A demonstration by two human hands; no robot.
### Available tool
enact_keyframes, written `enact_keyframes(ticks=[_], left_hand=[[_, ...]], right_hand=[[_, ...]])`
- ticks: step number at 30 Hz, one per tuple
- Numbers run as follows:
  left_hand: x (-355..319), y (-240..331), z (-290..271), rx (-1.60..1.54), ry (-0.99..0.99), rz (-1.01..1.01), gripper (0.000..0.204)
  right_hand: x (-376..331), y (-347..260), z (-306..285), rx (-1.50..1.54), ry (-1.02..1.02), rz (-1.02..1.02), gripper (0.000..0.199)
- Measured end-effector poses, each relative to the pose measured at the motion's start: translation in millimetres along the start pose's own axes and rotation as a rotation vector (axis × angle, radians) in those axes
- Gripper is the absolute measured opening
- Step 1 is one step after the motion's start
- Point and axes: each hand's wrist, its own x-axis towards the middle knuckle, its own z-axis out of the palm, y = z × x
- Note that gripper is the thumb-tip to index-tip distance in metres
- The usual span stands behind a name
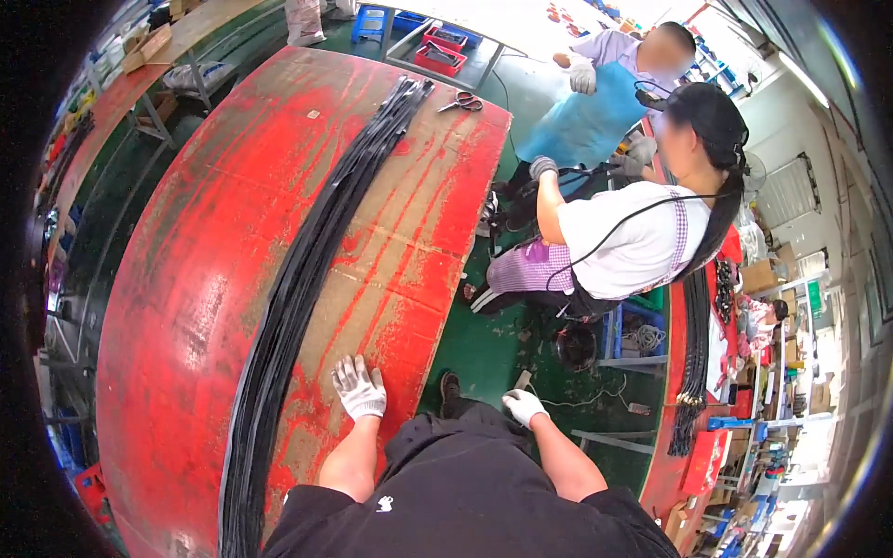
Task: Sorting and arranging long black rubber strips on a large red worktable.
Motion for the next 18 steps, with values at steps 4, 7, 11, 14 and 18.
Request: enact_keyframes(ticks=[4,7,11,14,18], left_hand=[[-1,0,1,0.015,0.003,0.002,0.057],[-1,0,1,0.008,-0.002,-0.003,0.057],[-1,0,1,0.018,-0.016,-0.01,0.058],[-1,0,1,0.024,-0.017,-0.009,0.058],[-1,0,2,0.022,-0.008,0.001,0.058]], right_hand=[[0,1,0,-0.001,0.009,-0.004,0.05],[1,-1,-1,0.044,-0.017,0.041,0.048],[-1,-5,-4,0.018,-0.003,0.012,0.048],[1,-3,-3,0.036,-0.004,0.019,0.047],[7,5,2,0.078,-0.01,0.032,0.047]])
